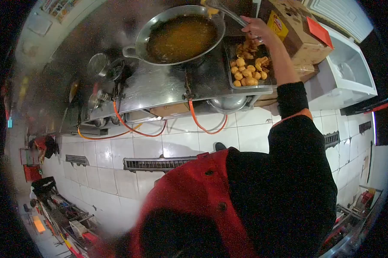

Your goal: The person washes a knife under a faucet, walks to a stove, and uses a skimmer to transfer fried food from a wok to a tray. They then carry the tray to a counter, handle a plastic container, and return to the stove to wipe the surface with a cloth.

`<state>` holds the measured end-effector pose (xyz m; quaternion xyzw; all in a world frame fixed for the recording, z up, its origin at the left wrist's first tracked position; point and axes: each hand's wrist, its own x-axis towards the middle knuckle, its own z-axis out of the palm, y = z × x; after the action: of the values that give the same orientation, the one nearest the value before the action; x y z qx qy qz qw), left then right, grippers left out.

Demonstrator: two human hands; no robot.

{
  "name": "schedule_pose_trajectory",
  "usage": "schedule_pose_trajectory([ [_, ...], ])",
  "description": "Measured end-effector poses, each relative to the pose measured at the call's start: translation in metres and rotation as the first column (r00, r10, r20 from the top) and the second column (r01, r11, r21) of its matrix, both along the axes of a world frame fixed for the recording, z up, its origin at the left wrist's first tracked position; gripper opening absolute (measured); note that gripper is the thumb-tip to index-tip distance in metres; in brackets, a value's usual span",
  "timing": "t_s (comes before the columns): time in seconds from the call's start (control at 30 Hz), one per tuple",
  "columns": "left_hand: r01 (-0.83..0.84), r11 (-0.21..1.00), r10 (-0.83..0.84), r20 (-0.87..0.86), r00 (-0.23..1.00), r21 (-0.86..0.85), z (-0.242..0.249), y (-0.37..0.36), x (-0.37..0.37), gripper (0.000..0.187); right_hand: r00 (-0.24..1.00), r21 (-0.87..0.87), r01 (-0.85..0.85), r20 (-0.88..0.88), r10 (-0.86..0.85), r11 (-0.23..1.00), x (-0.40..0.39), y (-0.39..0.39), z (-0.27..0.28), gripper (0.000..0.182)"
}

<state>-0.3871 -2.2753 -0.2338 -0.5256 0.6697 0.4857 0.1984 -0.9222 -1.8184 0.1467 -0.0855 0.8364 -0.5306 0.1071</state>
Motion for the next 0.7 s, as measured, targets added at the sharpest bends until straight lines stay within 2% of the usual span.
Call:
schedule_pose_trajectory([
  [0.03, 0.132, 0.990, -0.127, -0.117, 0.985, 0.039, -0.010, -0.006, -0.003, 0.024, 1.000, 0.002, 0.010, 0.003, -0.010, 1.000, 0.003, 0.009, -0.003, 0.055],
  [0.07, 0.265, 0.962, -0.243, -0.237, 0.940, 0.063, -0.020, -0.010, -0.004, 0.025, 0.988, 0.229, 0.090, -0.140, -0.059, 0.969, 0.004, 0.024, -0.008, 0.054],
  [0.1, 0.274, 0.960, -0.252, -0.236, 0.939, 0.064, -0.011, -0.004, -0.012, 0.025, 0.956, 0.430, 0.194, -0.286, -0.071, 0.881, 0.007, 0.038, -0.015, 0.055],
  [0.13, 0.152, 0.986, -0.143, -0.120, 0.982, 0.065, 0.014, 0.013, -0.029, 0.025, 0.912, 0.403, 0.278, -0.396, -0.108, 0.872, 0.012, 0.048, -0.032, 0.055],
  [0.17, 0.029, 0.998, -0.029, -0.004, 1.000, 0.049, 0.034, 0.024, -0.044, 0.025, 0.911, 0.404, 0.286, -0.396, -0.116, 0.869, 0.019, 0.056, -0.047, 0.055],
  [0.23, 0.079, 0.996, -0.081, 0.022, 0.997, 0.051, 0.028, 0.024, -0.053, 0.024, 0.863, 0.624, 0.398, -0.503, -0.044, 0.672, 0.036, 0.066, -0.072, 0.055],
  [0.3, 0.133, 0.991, -0.133, -0.024, 0.991, 0.010, 0.021, 0.025, -0.059, 0.023, 0.948, 0.785, 0.304, -0.308, -0.086, 0.539, 0.056, 0.057, -0.086, 0.057],
  [0.33, 0.139, 0.990, -0.139, -0.024, 0.990, 0.008, 0.020, 0.024, -0.063, 0.023, 0.947, 0.784, 0.308, -0.308, -0.093, 0.539, 0.059, 0.059, -0.100, 0.057],
  [0.4, 0.153, 0.988, -0.154, 0.036, 0.987, 0.026, 0.021, 0.021, -0.071, 0.025, 0.964, 0.870, 0.261, -0.257, -0.066, 0.418, 0.063, 0.061, -0.138, 0.057],
  [0.43, 0.161, 0.987, -0.162, 0.039, 0.986, 0.023, 0.015, 0.017, -0.067, 0.025, 0.964, 0.870, 0.262, -0.254, -0.076, 0.418, 0.066, 0.065, -0.159, 0.057],
  [0.5, 0.195, 0.979, -0.167, -0.305, 0.938, 0.064, -0.012, 0.002, -0.053, 0.024, 0.887, 0.835, 0.387, -0.453, 0.090, 0.391, 0.068, 0.073, -0.190, 0.053],
  [0.53, 0.202, 0.977, -0.174, -0.303, 0.937, 0.062, -0.011, 0.000, -0.057, 0.024, 0.977, 0.901, 0.212, -0.205, -0.060, 0.378, 0.068, 0.064, -0.177, 0.049],
  [0.6, 0.150, 0.977, -0.144, -0.047, 0.988, 0.151, -0.007, -0.002, -0.067, 0.022, 0.975, 0.891, 0.221, -0.217, -0.057, 0.397, 0.070, 0.062, -0.175, 0.047],
  [0.63, 0.154, 0.977, -0.149, -0.045, 0.988, 0.150, -0.006, -0.001, -0.070, 0.022, 0.972, 0.881, 0.229, -0.230, -0.048, 0.414, 0.072, 0.060, -0.171, 0.044],
  [0.7, 0.184, 0.982, -0.186, 0.062, 0.981, 0.039, -0.005, 0.005, -0.073, 0.023, 0.968, 0.876, 0.243, -0.249, -0.041, 0.417, 0.074, 0.057, -0.157, 0.039],
])
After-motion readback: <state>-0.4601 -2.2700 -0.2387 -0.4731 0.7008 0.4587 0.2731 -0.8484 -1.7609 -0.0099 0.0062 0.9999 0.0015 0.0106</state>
